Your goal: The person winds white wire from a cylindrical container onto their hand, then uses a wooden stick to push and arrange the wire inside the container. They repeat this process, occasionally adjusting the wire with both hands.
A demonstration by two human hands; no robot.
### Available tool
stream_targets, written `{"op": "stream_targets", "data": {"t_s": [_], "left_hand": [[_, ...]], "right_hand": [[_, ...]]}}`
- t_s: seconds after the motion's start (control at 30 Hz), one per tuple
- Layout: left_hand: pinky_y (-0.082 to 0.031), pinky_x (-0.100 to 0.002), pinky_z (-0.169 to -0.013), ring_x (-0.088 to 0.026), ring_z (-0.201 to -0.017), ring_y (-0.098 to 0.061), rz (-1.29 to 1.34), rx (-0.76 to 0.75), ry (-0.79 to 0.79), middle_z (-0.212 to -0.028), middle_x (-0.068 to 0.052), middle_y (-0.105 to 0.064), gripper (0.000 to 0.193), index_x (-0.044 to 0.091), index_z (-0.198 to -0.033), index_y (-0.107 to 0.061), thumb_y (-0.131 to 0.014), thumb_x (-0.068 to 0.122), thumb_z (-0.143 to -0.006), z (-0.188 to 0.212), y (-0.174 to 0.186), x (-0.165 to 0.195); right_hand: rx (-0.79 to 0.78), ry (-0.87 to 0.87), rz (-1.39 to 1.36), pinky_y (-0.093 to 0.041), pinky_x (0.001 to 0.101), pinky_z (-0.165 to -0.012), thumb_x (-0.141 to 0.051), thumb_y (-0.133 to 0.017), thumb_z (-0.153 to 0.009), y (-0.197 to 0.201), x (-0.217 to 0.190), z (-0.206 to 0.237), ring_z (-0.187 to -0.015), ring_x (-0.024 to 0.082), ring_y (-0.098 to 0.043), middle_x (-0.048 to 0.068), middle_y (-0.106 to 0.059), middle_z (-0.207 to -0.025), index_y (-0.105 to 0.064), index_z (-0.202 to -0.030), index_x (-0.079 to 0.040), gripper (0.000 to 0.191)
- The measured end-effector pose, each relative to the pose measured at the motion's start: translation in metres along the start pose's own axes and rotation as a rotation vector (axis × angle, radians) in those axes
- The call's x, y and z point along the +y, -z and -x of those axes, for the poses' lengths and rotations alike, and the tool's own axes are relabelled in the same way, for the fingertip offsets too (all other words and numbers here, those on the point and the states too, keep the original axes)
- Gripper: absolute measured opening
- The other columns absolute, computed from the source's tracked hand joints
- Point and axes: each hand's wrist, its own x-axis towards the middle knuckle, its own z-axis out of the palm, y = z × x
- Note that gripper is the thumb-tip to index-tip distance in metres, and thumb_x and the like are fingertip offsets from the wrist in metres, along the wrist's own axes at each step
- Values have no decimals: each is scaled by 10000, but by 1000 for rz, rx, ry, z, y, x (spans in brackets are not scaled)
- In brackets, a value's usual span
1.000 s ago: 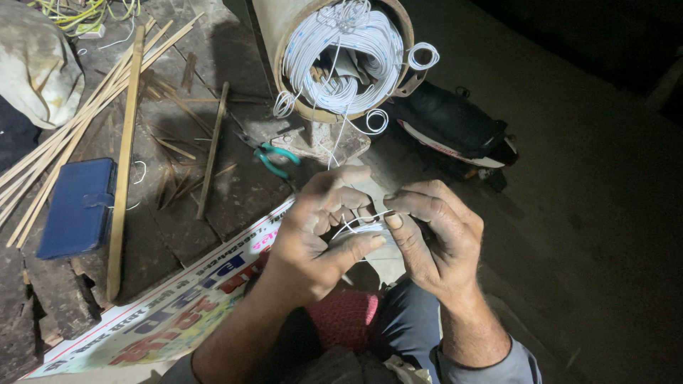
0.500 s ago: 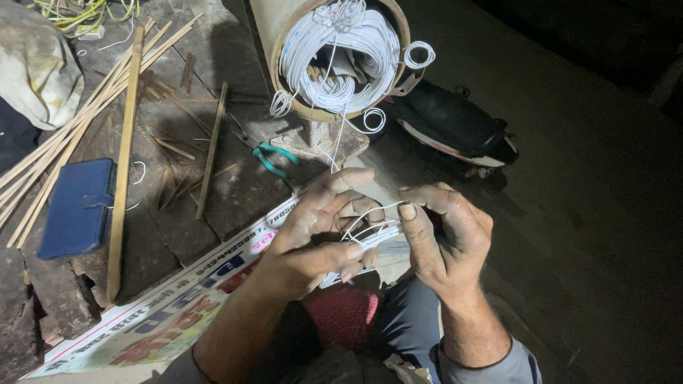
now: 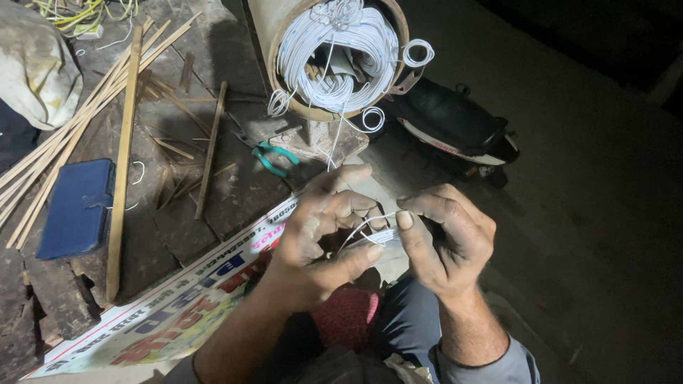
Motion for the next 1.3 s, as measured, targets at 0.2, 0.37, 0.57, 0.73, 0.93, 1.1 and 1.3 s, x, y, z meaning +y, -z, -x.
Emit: {"op": "stream_targets", "data": {"t_s": [0.2, 0.37, 0.57, 0.73, 0.93, 1.1, 1.3], "left_hand": [[-536, -313, -964, -166, -1011, -679, 73, 21, 33, -1047, -110, -709, 662, -64, -1510, -421, -719, -12, -921, -1, 6, 2], [-557, -311, -954, -169, -1024, -699, 46, 42, -71, -1071, -122, -711, 604, -65, -1451, -468, -741, -39, -912, -4, 7, 3], [-562, -271, -880, -151, -988, -698, 11, 76, -164, -1050, -120, -707, 635, -44, -1474, -470, -751, -101, -908, -3, 3, 8], [-553, -231, -827, -125, -946, -696, -30, 95, -229, -1024, -128, -716, 623, -16, -1497, -438, -732, -126, -959, 2, -3, 12], [-568, -237, -815, -119, -931, -713, -25, 67, -215, -1027, -132, -730, 643, 12, -1526, -407, -723, -111, -980, 5, -4, 13], [-571, -240, -812, -114, -933, -707, -23, 39, -221, -1044, -122, -722, 630, 25, -1522, -432, -733, -103, -984, 7, -3, 14], [-575, -244, -809, -109, -935, -699, -4, -10, -241, -1063, -111, -713, 614, 41, -1518, -462, -745, -93, -989, 7, -2, 14]], "right_hand": [[7, 101, -27, -565, 262, -670, -32, -721, -899, 3, -2, -2, -826, 193, -698, 156, -690, -953, -690, -966, 13, 86], [-36, 158, -10, -578, 264, -667, -10, -779, -854, 4, -3, -5, -825, 175, -700, 142, -687, -953, -750, -1027, 10, 177], [-47, 129, -23, -591, 244, -658, -17, -804, -855, 1, -9, -5, -831, 164, -712, 138, -689, -957, -751, -1063, 7, 217], [-85, 35, 41, -562, 277, -672, -12, -795, -846, 4, -18, -5, -825, 184, -708, 154, -707, -964, -742, -1059, 19, 221], [-66, 51, -47, -551, 251, -624, -9, -778, -863, 4, -20, -5, -814, 181, -697, 150, -694, -953, -721, -996, 10, 146], [-52, 94, -86, -576, 263, -657, -17, -770, -889, 1, -13, -2, -850, 193, -707, 153, -701, -975, -716, -997, 11, 124], [-35, 98, -91, -608, 279, -690, -16, -769, -902, 1, -11, 2, -852, 202, -725, 158, -713, -972, -720, -997, 12, 110]]}}
